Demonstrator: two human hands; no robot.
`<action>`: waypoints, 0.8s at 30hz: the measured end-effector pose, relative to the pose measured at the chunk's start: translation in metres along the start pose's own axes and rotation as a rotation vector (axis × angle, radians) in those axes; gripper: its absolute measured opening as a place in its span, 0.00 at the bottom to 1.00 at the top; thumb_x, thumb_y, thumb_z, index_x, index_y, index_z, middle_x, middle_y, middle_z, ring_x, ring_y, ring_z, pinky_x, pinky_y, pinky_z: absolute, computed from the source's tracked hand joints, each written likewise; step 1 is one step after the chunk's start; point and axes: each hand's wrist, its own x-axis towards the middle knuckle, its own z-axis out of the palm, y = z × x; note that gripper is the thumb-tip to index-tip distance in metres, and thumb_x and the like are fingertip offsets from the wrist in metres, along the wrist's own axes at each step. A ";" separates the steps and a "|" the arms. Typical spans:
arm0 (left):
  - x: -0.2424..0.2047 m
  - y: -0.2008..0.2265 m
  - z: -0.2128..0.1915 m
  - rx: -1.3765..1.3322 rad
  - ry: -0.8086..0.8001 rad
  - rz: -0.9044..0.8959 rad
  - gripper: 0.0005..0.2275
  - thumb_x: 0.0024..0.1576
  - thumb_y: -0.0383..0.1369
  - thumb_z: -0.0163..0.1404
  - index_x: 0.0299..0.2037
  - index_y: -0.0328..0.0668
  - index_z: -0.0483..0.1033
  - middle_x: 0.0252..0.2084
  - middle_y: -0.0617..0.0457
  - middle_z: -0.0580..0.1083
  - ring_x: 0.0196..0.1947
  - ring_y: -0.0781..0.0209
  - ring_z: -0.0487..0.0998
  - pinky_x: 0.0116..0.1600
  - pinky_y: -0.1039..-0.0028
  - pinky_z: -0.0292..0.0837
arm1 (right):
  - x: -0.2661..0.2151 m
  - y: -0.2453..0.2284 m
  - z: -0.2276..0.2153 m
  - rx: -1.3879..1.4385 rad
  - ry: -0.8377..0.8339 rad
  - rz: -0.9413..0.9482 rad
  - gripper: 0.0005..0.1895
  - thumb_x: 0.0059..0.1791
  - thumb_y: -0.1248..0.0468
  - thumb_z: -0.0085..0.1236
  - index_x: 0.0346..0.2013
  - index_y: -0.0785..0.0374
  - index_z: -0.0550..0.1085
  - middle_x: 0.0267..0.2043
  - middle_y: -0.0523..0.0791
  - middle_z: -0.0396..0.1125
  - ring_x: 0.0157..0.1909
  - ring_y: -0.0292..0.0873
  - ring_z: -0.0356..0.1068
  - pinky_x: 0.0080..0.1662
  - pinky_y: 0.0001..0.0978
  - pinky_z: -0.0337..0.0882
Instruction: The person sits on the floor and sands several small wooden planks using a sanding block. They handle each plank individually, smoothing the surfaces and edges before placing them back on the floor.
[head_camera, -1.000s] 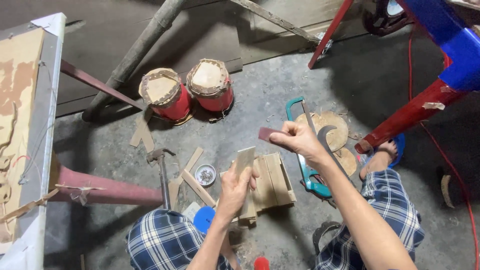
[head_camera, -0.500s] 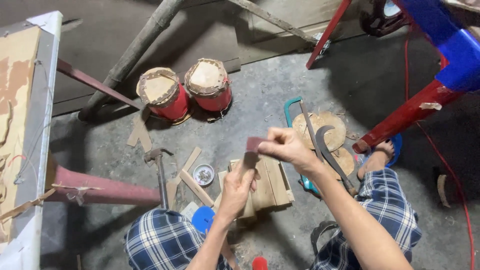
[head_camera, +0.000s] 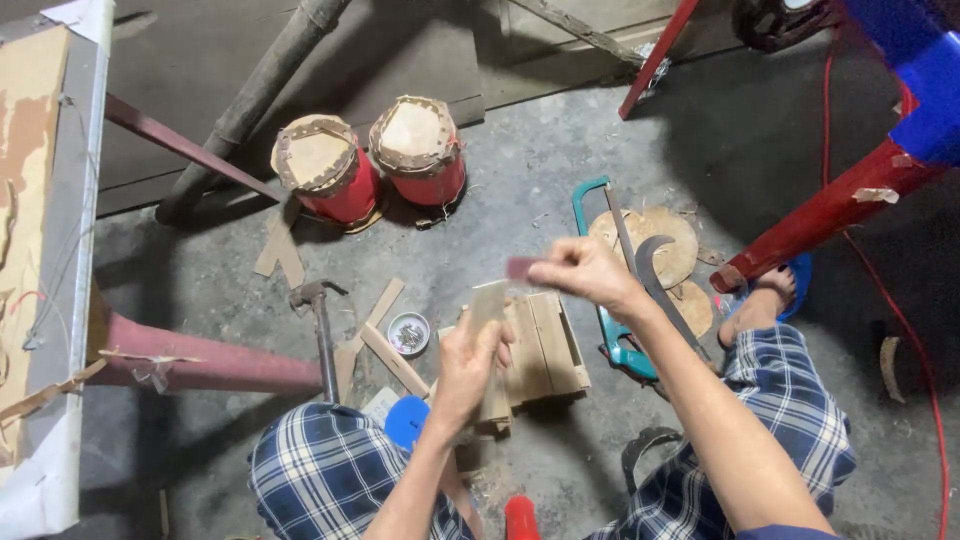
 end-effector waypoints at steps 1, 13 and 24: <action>0.001 0.008 -0.004 0.001 0.002 -0.001 0.10 0.63 0.30 0.48 0.31 0.36 0.77 0.15 0.47 0.74 0.16 0.61 0.73 0.26 0.73 0.75 | 0.012 0.023 -0.011 0.001 -0.002 0.001 0.18 0.40 0.57 0.76 0.18 0.57 0.72 0.13 0.36 0.59 0.21 0.29 0.56 0.26 0.20 0.54; 0.002 -0.126 -0.056 -1.053 0.441 -0.678 0.14 0.57 0.22 0.49 0.52 0.24 0.70 0.46 0.32 0.76 0.48 0.38 0.80 0.60 0.38 0.72 | 0.002 0.323 0.018 -0.155 0.413 0.592 0.11 0.42 0.51 0.61 0.30 0.52 0.80 0.38 0.49 0.75 0.46 0.52 0.75 0.45 0.45 0.71; -0.020 -0.161 -0.072 -1.085 0.498 -0.700 0.21 0.57 0.22 0.41 0.62 0.19 0.63 0.62 0.31 0.69 0.63 0.37 0.70 0.70 0.42 0.62 | -0.057 0.306 0.094 -0.242 0.368 0.625 0.14 0.50 0.55 0.58 0.48 0.54 0.76 0.43 0.49 0.76 0.54 0.53 0.74 0.53 0.45 0.71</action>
